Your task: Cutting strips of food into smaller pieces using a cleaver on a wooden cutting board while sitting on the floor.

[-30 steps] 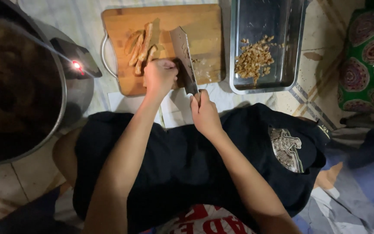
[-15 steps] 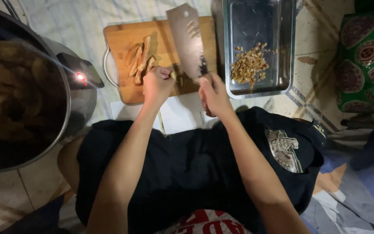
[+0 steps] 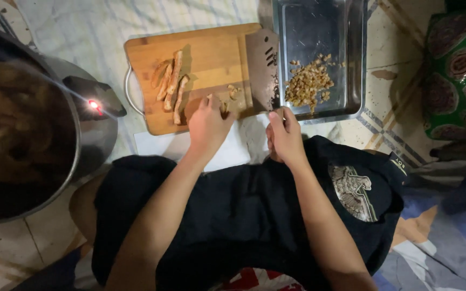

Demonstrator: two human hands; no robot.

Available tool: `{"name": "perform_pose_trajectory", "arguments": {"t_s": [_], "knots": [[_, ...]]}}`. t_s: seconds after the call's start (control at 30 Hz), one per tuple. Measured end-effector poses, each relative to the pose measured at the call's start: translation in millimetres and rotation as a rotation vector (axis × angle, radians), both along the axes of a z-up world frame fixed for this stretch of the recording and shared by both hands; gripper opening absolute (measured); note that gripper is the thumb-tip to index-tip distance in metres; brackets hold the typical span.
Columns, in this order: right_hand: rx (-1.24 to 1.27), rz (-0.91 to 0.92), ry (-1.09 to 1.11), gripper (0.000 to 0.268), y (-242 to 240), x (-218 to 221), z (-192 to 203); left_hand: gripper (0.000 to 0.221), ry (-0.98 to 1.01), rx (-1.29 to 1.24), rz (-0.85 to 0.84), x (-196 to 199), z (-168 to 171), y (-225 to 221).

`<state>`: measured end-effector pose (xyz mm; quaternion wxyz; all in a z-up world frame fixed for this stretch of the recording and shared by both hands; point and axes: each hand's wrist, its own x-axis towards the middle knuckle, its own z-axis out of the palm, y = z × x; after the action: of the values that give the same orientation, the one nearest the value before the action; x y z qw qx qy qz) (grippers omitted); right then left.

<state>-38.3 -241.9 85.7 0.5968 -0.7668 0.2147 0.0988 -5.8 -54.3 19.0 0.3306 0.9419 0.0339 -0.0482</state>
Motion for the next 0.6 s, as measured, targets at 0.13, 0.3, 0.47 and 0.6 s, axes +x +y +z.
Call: {"name": "perform_pose_trajectory", "arguments": {"t_s": [0.13, 0.3, 0.47, 0.6], "knots": [[0.018, -0.006, 0.055, 0.023, 13.3, 3.8, 22.8, 0.029, -0.069, 0.094, -0.048, 2.1, -6.8, 0.8], [-0.020, -0.008, 0.141, 0.021, 16.7, 5.3, 25.6, 0.017, -0.220, 0.172, -0.016, 14.9, -6.0, 19.5], [-0.038, 0.008, 0.096, 0.022, 17.8, 2.6, 17.1, 0.012, -0.278, 0.137, -0.091, 12.6, -14.4, 12.8], [-0.051, 0.054, 0.059, 0.018, 23.2, -4.1, 16.1, 0.011, -0.294, 0.110, -0.116, 14.0, -27.3, 15.9]]}}
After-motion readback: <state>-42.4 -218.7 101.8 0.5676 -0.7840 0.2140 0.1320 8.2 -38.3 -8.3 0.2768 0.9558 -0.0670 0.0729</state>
